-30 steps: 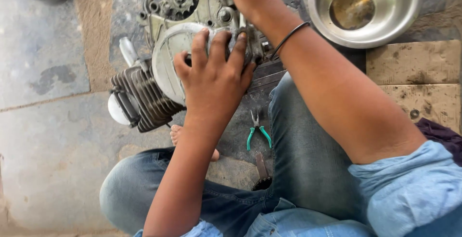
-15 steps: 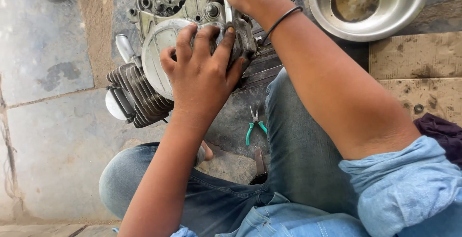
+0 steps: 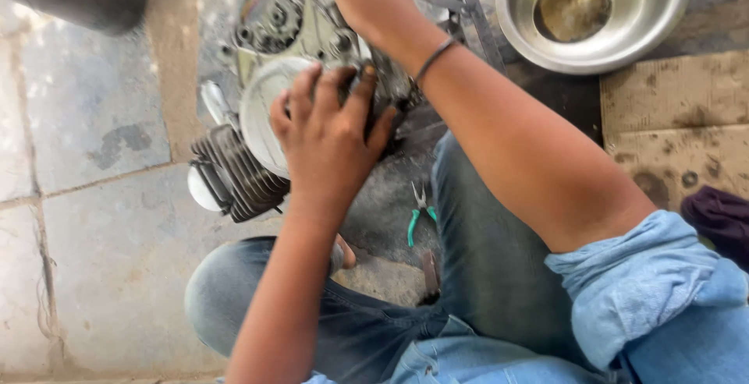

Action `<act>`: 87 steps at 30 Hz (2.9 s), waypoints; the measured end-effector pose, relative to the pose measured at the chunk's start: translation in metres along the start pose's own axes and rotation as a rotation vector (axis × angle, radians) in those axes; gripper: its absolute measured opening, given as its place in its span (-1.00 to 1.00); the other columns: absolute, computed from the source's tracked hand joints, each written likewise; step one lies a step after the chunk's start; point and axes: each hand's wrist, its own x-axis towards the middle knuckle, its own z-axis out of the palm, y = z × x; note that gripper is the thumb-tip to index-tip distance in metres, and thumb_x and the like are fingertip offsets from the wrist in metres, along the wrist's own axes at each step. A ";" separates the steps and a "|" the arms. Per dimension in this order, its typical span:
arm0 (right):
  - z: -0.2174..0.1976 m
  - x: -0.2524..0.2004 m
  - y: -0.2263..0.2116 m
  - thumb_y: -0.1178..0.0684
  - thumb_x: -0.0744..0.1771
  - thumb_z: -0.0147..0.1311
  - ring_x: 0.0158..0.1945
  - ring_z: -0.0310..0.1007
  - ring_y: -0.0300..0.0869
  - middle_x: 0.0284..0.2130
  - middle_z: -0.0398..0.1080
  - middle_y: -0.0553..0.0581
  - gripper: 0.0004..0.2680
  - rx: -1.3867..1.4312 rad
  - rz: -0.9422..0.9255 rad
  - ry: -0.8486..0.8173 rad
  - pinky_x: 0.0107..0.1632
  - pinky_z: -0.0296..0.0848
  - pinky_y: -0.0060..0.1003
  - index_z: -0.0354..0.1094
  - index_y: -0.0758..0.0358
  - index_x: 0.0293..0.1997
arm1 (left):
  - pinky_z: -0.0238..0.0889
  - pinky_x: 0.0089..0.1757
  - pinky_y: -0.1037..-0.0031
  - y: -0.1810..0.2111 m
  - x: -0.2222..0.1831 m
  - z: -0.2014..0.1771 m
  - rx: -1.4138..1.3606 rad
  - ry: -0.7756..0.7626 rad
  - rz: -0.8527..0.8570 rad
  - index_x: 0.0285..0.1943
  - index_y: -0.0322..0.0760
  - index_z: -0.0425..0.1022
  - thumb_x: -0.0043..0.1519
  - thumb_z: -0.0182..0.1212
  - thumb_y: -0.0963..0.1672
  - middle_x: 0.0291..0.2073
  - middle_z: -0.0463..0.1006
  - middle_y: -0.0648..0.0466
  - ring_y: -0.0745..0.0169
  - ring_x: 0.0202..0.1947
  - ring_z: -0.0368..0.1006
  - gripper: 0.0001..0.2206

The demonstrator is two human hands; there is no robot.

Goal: Dismantling and repairing components of a motorcycle engine on a service stand.

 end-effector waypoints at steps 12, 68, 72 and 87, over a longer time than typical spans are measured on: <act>-0.114 -0.023 -0.007 0.02 0.47 -0.12 -0.38 0.32 -0.24 -0.41 0.36 0.05 -0.83 1.971 1.004 0.057 -0.20 0.37 -0.22 0.27 0.23 -0.23 | -0.03 0.25 0.03 -0.001 -0.001 -0.001 -0.062 0.043 -0.073 0.21 -0.05 0.59 0.31 0.33 0.07 0.17 0.48 0.17 0.05 0.34 0.22 -0.64; -0.190 -0.099 -0.067 -0.32 0.45 -0.21 -0.08 0.53 -0.05 -0.35 0.44 0.12 -0.62 1.440 0.677 0.138 0.06 0.45 -0.02 0.32 0.18 -0.28 | 0.00 0.20 -0.03 0.001 0.003 0.005 -0.069 0.058 -0.079 0.24 -0.10 0.54 0.22 0.28 0.08 0.14 0.49 0.07 0.02 0.31 0.24 -0.55; -0.183 -0.072 -0.044 -0.43 0.41 -0.31 -0.26 0.53 -0.10 -0.50 0.40 0.04 -0.55 1.633 1.264 0.150 -0.13 0.48 -0.11 0.35 0.14 -0.30 | 0.00 0.19 -0.05 0.001 0.003 0.003 -0.055 0.063 -0.073 0.21 -0.08 0.55 0.21 0.28 0.08 0.12 0.50 0.06 0.00 0.30 0.24 -0.57; -0.119 -0.041 -0.044 -0.21 0.43 -0.21 -0.46 0.44 -0.20 -0.53 0.39 0.05 -0.66 1.060 1.026 0.004 -0.30 0.51 -0.23 0.36 0.24 -0.29 | -0.02 0.21 -0.04 0.002 -0.001 0.005 0.006 0.026 -0.052 0.21 -0.08 0.56 0.23 0.27 0.09 0.14 0.50 0.05 0.01 0.31 0.23 -0.57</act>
